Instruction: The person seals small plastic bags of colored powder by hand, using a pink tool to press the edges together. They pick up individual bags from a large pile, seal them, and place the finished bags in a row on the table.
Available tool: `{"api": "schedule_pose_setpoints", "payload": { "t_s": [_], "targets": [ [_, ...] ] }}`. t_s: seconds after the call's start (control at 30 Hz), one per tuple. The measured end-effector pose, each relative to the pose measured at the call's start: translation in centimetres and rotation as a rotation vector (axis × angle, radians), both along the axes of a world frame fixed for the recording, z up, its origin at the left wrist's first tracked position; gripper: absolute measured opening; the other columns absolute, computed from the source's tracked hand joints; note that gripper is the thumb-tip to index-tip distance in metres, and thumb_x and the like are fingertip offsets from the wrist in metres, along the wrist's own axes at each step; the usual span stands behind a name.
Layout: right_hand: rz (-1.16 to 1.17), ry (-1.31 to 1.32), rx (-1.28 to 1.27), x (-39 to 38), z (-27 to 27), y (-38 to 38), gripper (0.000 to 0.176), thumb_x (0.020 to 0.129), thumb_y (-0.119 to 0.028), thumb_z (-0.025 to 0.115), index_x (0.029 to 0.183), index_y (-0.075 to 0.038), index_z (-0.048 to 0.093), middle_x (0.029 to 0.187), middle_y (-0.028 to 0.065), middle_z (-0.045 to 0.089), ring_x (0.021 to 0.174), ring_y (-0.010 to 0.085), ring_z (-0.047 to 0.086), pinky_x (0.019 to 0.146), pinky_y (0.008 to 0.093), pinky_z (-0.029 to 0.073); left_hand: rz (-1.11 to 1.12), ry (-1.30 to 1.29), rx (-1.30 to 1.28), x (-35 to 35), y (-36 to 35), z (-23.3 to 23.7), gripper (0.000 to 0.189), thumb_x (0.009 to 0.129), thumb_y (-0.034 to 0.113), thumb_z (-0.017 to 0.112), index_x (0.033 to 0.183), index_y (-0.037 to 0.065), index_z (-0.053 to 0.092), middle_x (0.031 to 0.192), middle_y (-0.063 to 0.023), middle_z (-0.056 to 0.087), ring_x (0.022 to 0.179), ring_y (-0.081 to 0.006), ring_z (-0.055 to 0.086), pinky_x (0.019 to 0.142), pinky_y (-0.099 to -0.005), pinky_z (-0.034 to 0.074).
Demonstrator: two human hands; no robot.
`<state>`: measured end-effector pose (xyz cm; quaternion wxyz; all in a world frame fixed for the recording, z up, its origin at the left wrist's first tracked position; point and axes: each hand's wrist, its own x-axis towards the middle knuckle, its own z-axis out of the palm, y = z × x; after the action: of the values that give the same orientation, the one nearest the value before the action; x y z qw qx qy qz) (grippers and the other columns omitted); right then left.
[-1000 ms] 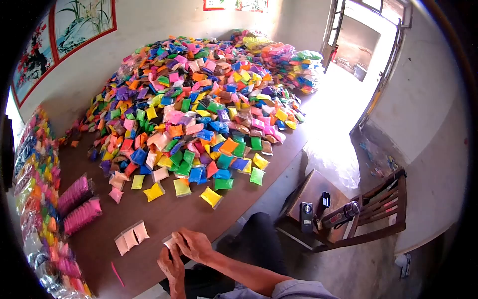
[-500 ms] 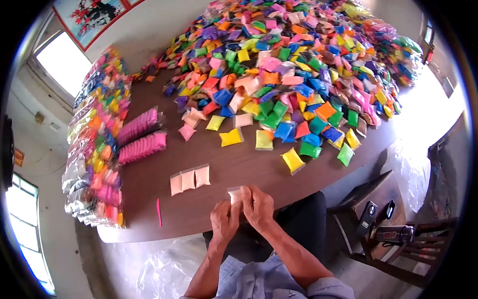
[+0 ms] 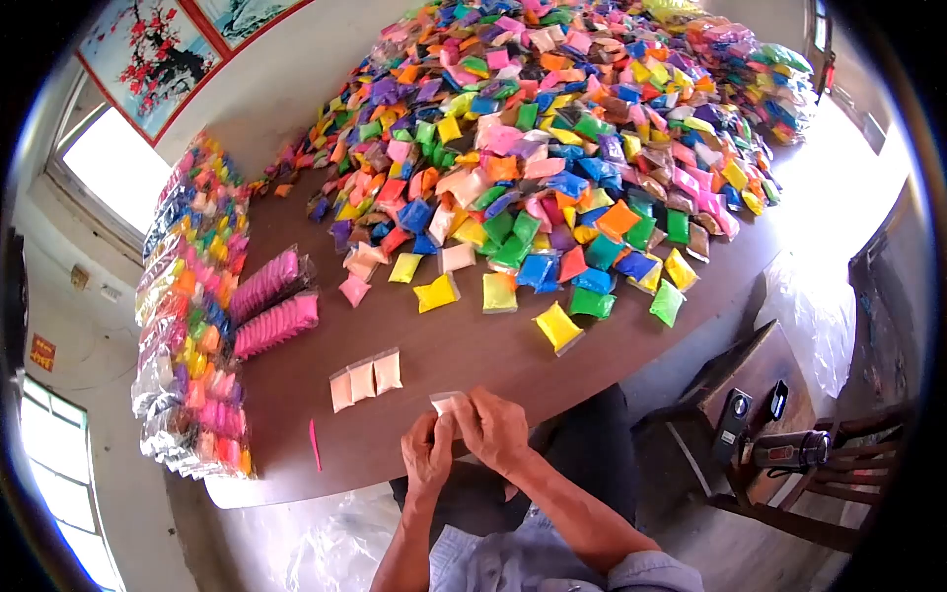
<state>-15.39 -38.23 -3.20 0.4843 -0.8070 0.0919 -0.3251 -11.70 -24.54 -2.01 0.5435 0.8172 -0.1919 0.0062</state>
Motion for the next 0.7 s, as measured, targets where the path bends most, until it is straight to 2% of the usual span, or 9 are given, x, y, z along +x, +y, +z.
{"api": "schedule_pose_setpoints", "payload": {
  "t_s": [0.1,0.17,0.2,0.27,0.3,0.4,0.43,0.5,0.7],
  "targets": [
    [0.004,-0.049,-0.051,0.0,0.2,0.2,0.024,0.108,-0.022,0.064,0.092,-0.004,0.066,0.080,0.0184,0.069,0.068,0.0392,0.070,0.058,0.0412,0.055,0.036,-0.062,0.093,0.1,0.1,-0.4,0.028,0.102,0.016,0.070,0.083,-0.003,0.063,0.072,-0.0203,0.058,0.061,-0.0288,0.056,0.060,-0.0425,0.046],
    [0.006,-0.054,-0.008,0.1,0.1,0.2,0.023,0.109,-0.021,0.064,0.094,-0.004,0.067,0.080,0.0181,0.070,0.068,0.0387,0.070,0.059,0.0415,0.056,0.053,-0.087,0.097,0.0,0.0,-0.5,0.027,0.105,0.018,0.064,0.087,-0.002,0.061,0.069,-0.0153,0.053,0.064,-0.0161,0.045,0.059,-0.0393,0.043],
    [0.008,-0.055,0.000,0.2,0.0,0.2,0.023,0.108,-0.022,0.063,0.095,-0.004,0.067,0.080,0.0183,0.070,0.068,0.0393,0.070,0.059,0.0415,0.056,0.049,-0.087,0.090,-0.1,0.0,-0.4,0.027,0.105,0.018,0.064,0.087,-0.002,0.061,0.069,-0.0153,0.053,0.064,-0.0161,0.045,0.059,-0.0393,0.043],
    [-0.002,-0.046,-0.017,0.2,0.2,0.2,0.021,0.108,-0.021,0.064,0.095,-0.004,0.067,0.080,0.0187,0.070,0.069,0.0399,0.070,0.059,0.0417,0.056,0.050,-0.022,0.033,-0.1,0.0,-0.3,0.029,0.106,0.021,0.066,0.087,-0.001,0.062,0.068,-0.0090,0.053,0.066,-0.0133,0.045,0.058,-0.0367,0.041],
    [-0.008,-0.038,-0.028,0.1,0.3,0.2,0.020,0.107,-0.020,0.065,0.095,-0.004,0.067,0.080,0.0191,0.070,0.069,0.0405,0.070,0.059,0.0419,0.055,0.043,-0.022,0.025,-0.1,0.2,-0.3,0.029,0.106,0.021,0.066,0.087,-0.001,0.062,0.068,-0.0090,0.053,0.066,-0.0133,0.045,0.058,-0.0367,0.041],
    [0.020,0.024,-0.007,-0.2,-0.6,0.1,0.017,0.104,-0.020,0.068,0.094,-0.006,0.069,0.081,0.0182,0.070,0.072,0.0401,0.070,0.061,0.0430,0.056,0.038,0.125,-0.081,-0.4,-0.4,0.9,0.033,0.108,0.025,0.064,0.087,0.000,0.063,0.074,0.0018,0.053,0.071,-0.0085,0.044,0.059,-0.0305,0.037],
    [0.064,0.057,0.007,-0.3,-0.5,0.0,0.018,0.103,-0.023,0.068,0.094,-0.007,0.071,0.083,0.0166,0.072,0.074,0.0386,0.072,0.063,0.0438,0.058,0.031,0.126,-0.086,-0.3,-0.5,0.6,0.033,0.108,0.025,0.064,0.087,0.000,0.063,0.074,0.0018,0.053,0.071,-0.0085,0.044,0.059,-0.0305,0.037],
    [0.081,0.016,0.003,-0.2,-0.5,-0.2,0.019,0.103,-0.023,0.068,0.094,-0.007,0.072,0.084,0.0169,0.072,0.074,0.0385,0.072,0.063,0.0443,0.058,0.085,0.122,-0.110,0.0,-0.1,-0.1,0.033,0.103,0.026,0.068,0.092,-0.005,0.066,0.076,-0.0118,0.067,0.071,-0.0168,0.056,0.067,-0.0388,0.050],
    [0.094,0.046,0.012,-0.3,0.3,0.1,0.019,0.103,-0.024,0.068,0.094,-0.007,0.072,0.084,0.0173,0.072,0.075,0.0389,0.072,0.064,0.0446,0.058,0.121,0.039,0.012,0.6,0.6,-1.9,0.026,0.102,0.020,0.069,0.089,-0.003,0.065,0.073,-0.0148,0.061,0.069,-0.0179,0.055,0.065,-0.0378,0.048]
  ]
}}
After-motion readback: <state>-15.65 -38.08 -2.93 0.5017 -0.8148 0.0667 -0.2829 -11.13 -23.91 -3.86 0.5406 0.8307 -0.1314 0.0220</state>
